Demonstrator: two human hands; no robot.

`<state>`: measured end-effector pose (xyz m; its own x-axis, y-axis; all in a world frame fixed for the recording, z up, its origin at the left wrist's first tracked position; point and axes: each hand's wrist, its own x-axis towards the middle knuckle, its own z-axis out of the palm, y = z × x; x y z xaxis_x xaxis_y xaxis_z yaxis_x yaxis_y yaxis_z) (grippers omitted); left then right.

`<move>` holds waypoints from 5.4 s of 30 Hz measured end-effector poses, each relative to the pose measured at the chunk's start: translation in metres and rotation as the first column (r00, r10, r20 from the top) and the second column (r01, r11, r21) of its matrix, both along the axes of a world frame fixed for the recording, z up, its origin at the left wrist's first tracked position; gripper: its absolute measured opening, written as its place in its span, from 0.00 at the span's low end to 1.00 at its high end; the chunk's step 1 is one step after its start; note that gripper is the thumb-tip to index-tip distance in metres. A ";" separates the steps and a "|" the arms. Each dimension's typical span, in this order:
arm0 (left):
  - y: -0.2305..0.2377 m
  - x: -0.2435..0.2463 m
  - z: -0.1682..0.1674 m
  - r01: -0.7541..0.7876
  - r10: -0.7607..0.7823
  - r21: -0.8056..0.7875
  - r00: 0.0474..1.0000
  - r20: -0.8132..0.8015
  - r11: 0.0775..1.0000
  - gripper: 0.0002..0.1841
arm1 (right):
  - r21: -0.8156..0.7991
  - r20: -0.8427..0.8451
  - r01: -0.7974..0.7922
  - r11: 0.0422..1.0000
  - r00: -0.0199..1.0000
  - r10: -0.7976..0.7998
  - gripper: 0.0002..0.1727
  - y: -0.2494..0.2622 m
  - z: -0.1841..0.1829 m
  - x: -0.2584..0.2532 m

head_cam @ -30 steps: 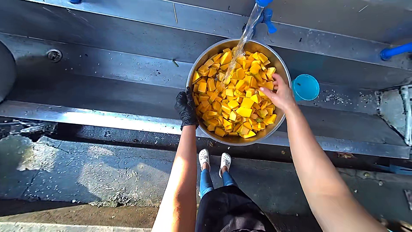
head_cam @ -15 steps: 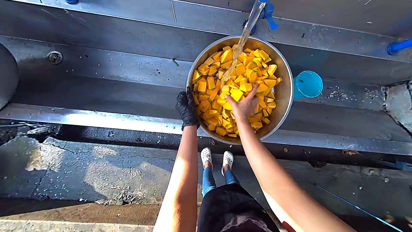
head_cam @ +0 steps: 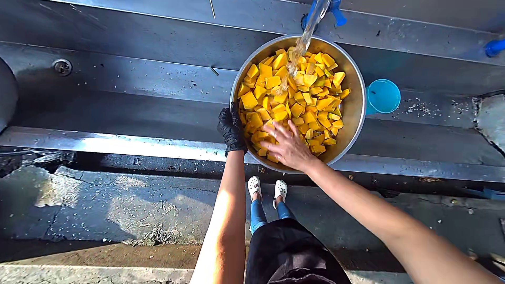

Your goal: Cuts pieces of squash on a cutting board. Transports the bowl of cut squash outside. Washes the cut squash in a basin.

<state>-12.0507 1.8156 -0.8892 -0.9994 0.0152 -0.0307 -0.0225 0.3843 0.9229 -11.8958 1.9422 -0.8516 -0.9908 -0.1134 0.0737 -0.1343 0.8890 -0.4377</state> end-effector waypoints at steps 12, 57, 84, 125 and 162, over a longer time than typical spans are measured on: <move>0.001 0.001 0.003 -0.009 0.010 0.008 1.000 -0.023 1.000 0.20 | 0.132 -0.031 0.023 0.991 0.999 -0.019 0.43 0.069 -0.035 -0.030; 0.002 0.000 0.003 -0.008 0.009 -0.031 0.999 0.034 0.999 0.21 | 0.329 0.323 0.189 0.925 0.898 -0.299 0.26 -0.032 -0.005 -0.157; 0.002 0.005 0.009 -0.022 0.022 -0.005 0.999 0.031 1.000 0.19 | 0.176 0.400 0.386 0.906 0.812 -0.424 0.47 0.087 0.049 -0.200; 0.004 0.005 0.005 -0.059 0.059 -0.095 0.998 -0.004 0.994 0.20 | 0.098 0.569 0.533 0.840 0.662 -0.487 0.46 0.139 0.033 -0.202; -0.001 0.004 0.005 -0.022 0.027 -0.139 0.999 0.039 0.990 0.22 | -0.395 0.316 0.852 0.344 0.477 -0.820 0.61 0.123 0.010 -0.106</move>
<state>-12.0471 1.8148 -0.8837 -0.9973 -0.0165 -0.0715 -0.0699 0.5071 0.8590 -12.0021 2.0656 -0.8418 -0.5537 0.8072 -0.2047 0.5993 0.2156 -0.7710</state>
